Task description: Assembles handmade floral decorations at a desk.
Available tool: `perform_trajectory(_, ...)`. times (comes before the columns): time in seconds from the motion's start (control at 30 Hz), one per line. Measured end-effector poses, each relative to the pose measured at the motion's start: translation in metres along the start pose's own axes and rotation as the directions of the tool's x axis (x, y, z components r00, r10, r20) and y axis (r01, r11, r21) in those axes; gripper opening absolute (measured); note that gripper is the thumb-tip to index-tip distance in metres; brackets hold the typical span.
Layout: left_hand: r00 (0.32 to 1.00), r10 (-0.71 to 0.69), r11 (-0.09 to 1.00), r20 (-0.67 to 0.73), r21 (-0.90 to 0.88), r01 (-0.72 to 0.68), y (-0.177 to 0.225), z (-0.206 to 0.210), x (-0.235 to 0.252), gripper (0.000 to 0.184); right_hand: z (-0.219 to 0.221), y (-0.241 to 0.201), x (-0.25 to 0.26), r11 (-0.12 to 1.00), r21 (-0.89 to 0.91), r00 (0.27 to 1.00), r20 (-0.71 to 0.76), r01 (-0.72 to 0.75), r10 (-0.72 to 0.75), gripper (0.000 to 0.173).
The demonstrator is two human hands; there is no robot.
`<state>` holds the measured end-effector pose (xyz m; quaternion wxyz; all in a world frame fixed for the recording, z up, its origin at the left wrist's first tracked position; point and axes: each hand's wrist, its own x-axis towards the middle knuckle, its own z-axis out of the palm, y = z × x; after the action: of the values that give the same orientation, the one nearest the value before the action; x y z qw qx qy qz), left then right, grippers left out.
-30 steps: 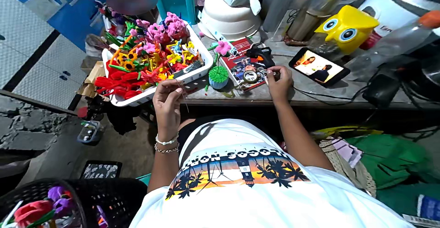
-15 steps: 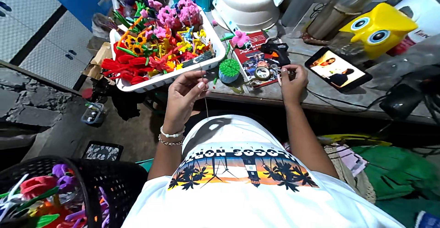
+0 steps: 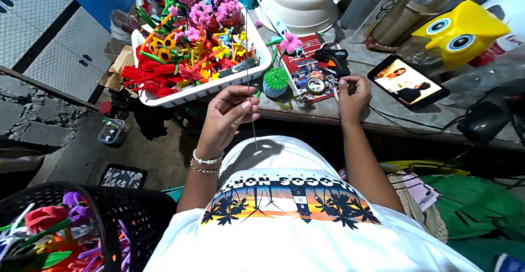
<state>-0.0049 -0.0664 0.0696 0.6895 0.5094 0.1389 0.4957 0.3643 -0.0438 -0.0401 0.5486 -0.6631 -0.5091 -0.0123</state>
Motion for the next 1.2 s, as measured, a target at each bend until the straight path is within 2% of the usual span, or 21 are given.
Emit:
perform_trajectory(0.17,1.000,0.003,0.999,0.012,-0.038,-0.002,-0.001,0.001,0.001,0.023,-0.002,0.001,0.000,1.000,0.001,1.000,-0.004,-0.009,0.009,0.024)
perform_trajectory(0.7,0.991,0.113,0.989,-0.066,0.101,-0.106,-0.005,-0.008,0.005,0.018,0.003,0.001,0.000,1.000,0.003,0.999,-0.045,-0.026,0.026,0.018)
perform_trajectory(0.97,0.982,0.163,0.976,-0.097,0.160,-0.147,-0.005,-0.013,0.006,0.018,0.002,0.000,0.001,0.985,-0.149,0.996,0.000,-0.090,0.091,0.021)
perform_trajectory(1.2,0.975,0.180,0.974,-0.130,0.162,-0.158,-0.006,-0.016,0.006,0.019,0.003,0.001,0.000,0.982,-0.169,0.996,0.016,-0.084,0.088,0.020)
